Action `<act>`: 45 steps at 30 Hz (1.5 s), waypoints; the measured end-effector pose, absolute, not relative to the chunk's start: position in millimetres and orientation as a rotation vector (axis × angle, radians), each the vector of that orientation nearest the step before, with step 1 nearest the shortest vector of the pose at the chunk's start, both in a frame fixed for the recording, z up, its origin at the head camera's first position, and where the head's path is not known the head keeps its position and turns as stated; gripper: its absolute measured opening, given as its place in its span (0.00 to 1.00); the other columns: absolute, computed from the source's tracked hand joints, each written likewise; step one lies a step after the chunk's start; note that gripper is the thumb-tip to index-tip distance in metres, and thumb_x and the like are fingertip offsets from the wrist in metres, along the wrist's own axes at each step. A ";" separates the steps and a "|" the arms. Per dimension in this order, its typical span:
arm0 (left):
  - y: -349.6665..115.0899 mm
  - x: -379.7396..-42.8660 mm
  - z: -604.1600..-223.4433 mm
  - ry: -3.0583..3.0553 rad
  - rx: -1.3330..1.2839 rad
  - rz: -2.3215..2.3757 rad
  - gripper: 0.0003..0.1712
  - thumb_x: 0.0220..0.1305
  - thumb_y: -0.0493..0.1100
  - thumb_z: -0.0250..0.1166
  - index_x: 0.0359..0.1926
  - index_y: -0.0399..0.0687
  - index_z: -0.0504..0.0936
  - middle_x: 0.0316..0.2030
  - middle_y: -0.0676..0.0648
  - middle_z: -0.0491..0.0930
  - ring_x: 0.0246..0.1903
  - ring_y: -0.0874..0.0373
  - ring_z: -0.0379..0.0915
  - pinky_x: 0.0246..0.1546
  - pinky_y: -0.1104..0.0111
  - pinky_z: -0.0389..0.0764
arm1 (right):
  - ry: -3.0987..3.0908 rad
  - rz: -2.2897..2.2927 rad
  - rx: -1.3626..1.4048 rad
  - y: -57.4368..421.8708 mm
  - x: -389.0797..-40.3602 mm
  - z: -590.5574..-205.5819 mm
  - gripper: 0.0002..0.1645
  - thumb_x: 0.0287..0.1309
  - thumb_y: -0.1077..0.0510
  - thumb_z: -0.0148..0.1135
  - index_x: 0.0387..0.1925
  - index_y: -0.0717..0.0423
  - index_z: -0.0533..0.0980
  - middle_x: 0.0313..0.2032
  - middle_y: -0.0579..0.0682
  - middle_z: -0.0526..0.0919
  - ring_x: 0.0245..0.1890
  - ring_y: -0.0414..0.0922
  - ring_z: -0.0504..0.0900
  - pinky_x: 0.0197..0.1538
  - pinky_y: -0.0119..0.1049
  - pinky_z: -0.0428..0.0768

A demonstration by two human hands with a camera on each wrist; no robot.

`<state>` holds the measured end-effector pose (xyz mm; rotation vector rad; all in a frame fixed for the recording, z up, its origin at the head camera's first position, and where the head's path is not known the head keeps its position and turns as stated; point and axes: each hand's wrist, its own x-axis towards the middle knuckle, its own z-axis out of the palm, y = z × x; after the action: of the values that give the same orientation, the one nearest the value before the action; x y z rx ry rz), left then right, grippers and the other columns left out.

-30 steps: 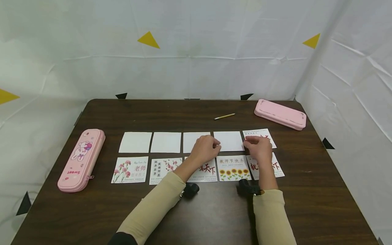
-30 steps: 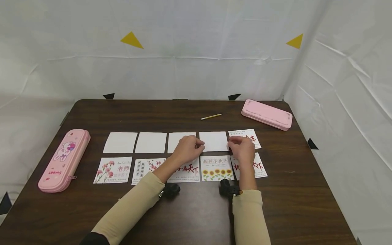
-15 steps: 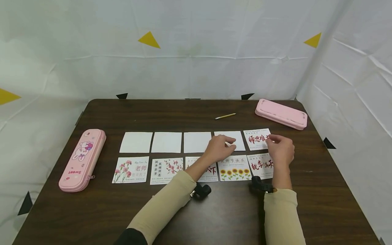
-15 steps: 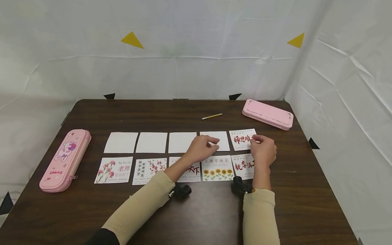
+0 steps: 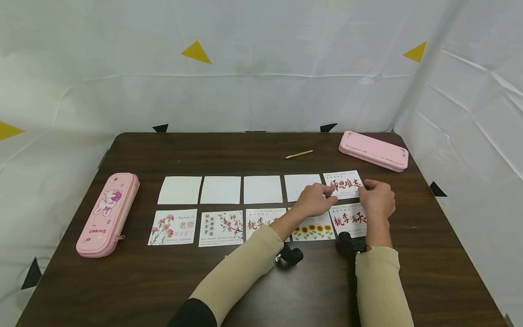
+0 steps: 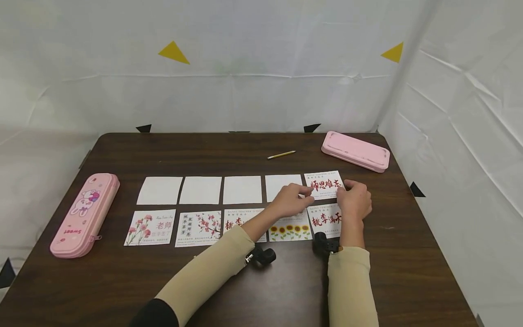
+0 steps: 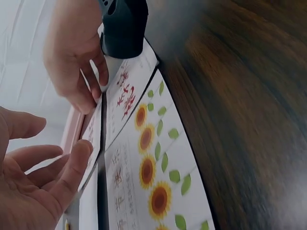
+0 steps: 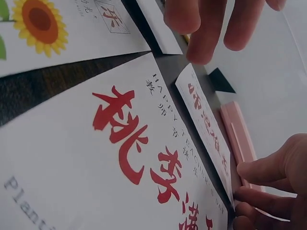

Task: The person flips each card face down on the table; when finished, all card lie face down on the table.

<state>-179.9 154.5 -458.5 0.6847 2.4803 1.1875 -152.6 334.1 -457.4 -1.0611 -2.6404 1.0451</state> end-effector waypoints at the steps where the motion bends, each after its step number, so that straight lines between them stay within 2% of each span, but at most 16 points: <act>1: 155.9 -179.5 -457.2 2.481 0.679 1.175 0.22 0.68 0.48 0.61 0.60 0.46 0.80 0.51 0.51 0.83 0.44 0.63 0.78 0.42 0.72 0.74 | -2.640 1.047 -1.060 334.1 -152.6 -457.6 0.25 0.67 0.53 0.56 0.63 0.54 0.74 0.62 0.61 0.74 0.61 0.64 0.69 0.58 0.61 0.62; 3: 158.3 -179.0 -455.7 2.482 0.653 1.156 0.23 0.68 0.48 0.61 0.60 0.45 0.80 0.52 0.50 0.83 0.46 0.64 0.78 0.44 0.72 0.75 | -2.638 1.051 -1.060 334.2 -152.6 -458.0 0.25 0.67 0.53 0.56 0.63 0.54 0.74 0.62 0.61 0.75 0.61 0.64 0.69 0.59 0.61 0.62; 5: 159.9 -179.2 -456.0 2.489 0.630 1.140 0.24 0.67 0.49 0.61 0.61 0.45 0.79 0.54 0.50 0.82 0.42 0.66 0.76 0.42 0.73 0.74 | -2.634 1.051 -1.058 334.7 -152.8 -458.5 0.25 0.67 0.52 0.56 0.63 0.54 0.75 0.61 0.60 0.75 0.61 0.63 0.70 0.59 0.61 0.62; 8: 161.7 -180.2 -457.2 2.488 0.627 1.137 0.24 0.68 0.48 0.60 0.62 0.45 0.78 0.56 0.50 0.80 0.28 0.63 0.70 0.31 0.74 0.69 | -2.642 1.039 -1.054 335.2 -153.1 -458.7 0.25 0.67 0.53 0.56 0.63 0.55 0.75 0.61 0.60 0.76 0.60 0.63 0.70 0.58 0.60 0.62; 12: 163.5 -181.2 -459.1 2.478 0.636 1.141 0.25 0.69 0.49 0.60 0.63 0.44 0.76 0.58 0.50 0.79 0.23 0.61 0.63 0.26 0.72 0.64 | -2.658 1.039 -1.051 335.4 -153.6 -458.2 0.25 0.67 0.53 0.56 0.63 0.55 0.75 0.60 0.61 0.76 0.59 0.63 0.71 0.58 0.60 0.63; 16: 164.4 -181.2 -460.0 2.409 0.565 1.230 0.26 0.68 0.48 0.60 0.64 0.44 0.76 0.55 0.48 0.81 0.25 0.65 0.73 0.30 0.75 0.69 | -2.646 1.048 -1.060 336.2 -153.2 -458.2 0.25 0.66 0.53 0.56 0.62 0.55 0.76 0.58 0.60 0.78 0.59 0.62 0.72 0.57 0.59 0.63; 20: 164.0 -180.8 -459.2 2.225 0.410 1.437 0.25 0.68 0.44 0.60 0.64 0.41 0.75 0.44 0.48 0.84 0.20 0.60 0.80 0.29 0.73 0.76 | -2.625 1.068 -1.060 339.1 -152.5 -459.2 0.24 0.66 0.54 0.56 0.61 0.55 0.77 0.56 0.60 0.80 0.58 0.62 0.72 0.57 0.59 0.64; 24: 163.3 -180.2 -456.7 2.055 0.281 1.594 0.25 0.68 0.40 0.60 0.64 0.38 0.74 0.36 0.48 0.83 0.26 0.52 0.83 0.32 0.67 0.82 | -2.629 1.098 -1.052 343.5 -152.2 -460.0 0.25 0.65 0.55 0.56 0.62 0.57 0.76 0.54 0.61 0.81 0.57 0.62 0.72 0.56 0.58 0.65; 27: 163.2 -180.3 -455.5 1.966 0.204 1.675 0.24 0.69 0.38 0.60 0.64 0.36 0.74 0.35 0.45 0.82 0.34 0.46 0.84 0.35 0.64 0.83 | -2.640 1.136 -1.049 346.5 -151.8 -459.3 0.26 0.64 0.57 0.55 0.63 0.59 0.74 0.54 0.62 0.80 0.57 0.61 0.72 0.56 0.57 0.66; 32: 164.6 -182.7 -456.4 1.877 0.075 1.796 0.25 0.68 0.36 0.61 0.64 0.32 0.72 0.32 0.42 0.83 0.36 0.45 0.84 0.35 0.66 0.83 | -2.619 1.265 -1.046 351.1 -150.6 -456.9 0.29 0.65 0.60 0.55 0.66 0.63 0.69 0.58 0.66 0.75 0.56 0.59 0.72 0.59 0.52 0.70; 35: 164.4 -184.5 -455.6 1.809 0.001 1.861 0.25 0.68 0.36 0.61 0.64 0.32 0.72 0.31 0.42 0.84 0.33 0.48 0.85 0.35 0.66 0.83 | -2.575 1.362 -1.040 357.4 -153.1 -460.2 0.29 0.65 0.60 0.55 0.66 0.63 0.69 0.58 0.65 0.74 0.51 0.56 0.73 0.45 0.42 0.80; 37: 164.7 -186.3 -455.9 1.759 -0.057 1.897 0.24 0.68 0.35 0.60 0.63 0.32 0.73 0.30 0.42 0.84 0.31 0.50 0.85 0.36 0.66 0.83 | -2.550 1.439 -1.013 363.0 -155.1 -463.0 0.29 0.65 0.58 0.56 0.66 0.63 0.69 0.58 0.66 0.74 0.46 0.52 0.74 0.35 0.37 0.79; 39: 165.0 -187.4 -456.8 1.726 -0.113 1.922 0.21 0.67 0.35 0.60 0.60 0.32 0.76 0.29 0.43 0.84 0.29 0.53 0.84 0.33 0.68 0.83 | -2.511 1.496 -1.004 369.4 -158.0 -468.5 0.28 0.65 0.55 0.58 0.65 0.61 0.71 0.56 0.63 0.76 0.41 0.48 0.75 0.24 0.32 0.74; 42: 165.8 -188.0 -460.2 1.713 -0.174 1.947 0.15 0.66 0.34 0.61 0.53 0.34 0.81 0.28 0.42 0.84 0.26 0.56 0.83 0.31 0.69 0.83 | -2.478 1.538 -0.975 376.9 -160.6 -474.5 0.27 0.65 0.51 0.60 0.63 0.58 0.75 0.52 0.60 0.78 0.36 0.45 0.75 0.23 0.32 0.73; 45: 167.0 -187.8 -464.7 1.759 -0.192 1.964 0.10 0.65 0.33 0.62 0.46 0.37 0.85 0.27 0.42 0.84 0.23 0.59 0.82 0.30 0.69 0.83 | -2.472 1.514 -0.965 381.1 -162.4 -477.7 0.26 0.64 0.49 0.62 0.60 0.56 0.77 0.50 0.57 0.80 0.36 0.44 0.75 0.21 0.34 0.73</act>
<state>-187.8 167.0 -464.7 -0.1917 1.7591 1.9638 -162.4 381.1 -477.7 -0.9650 -2.4725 1.5138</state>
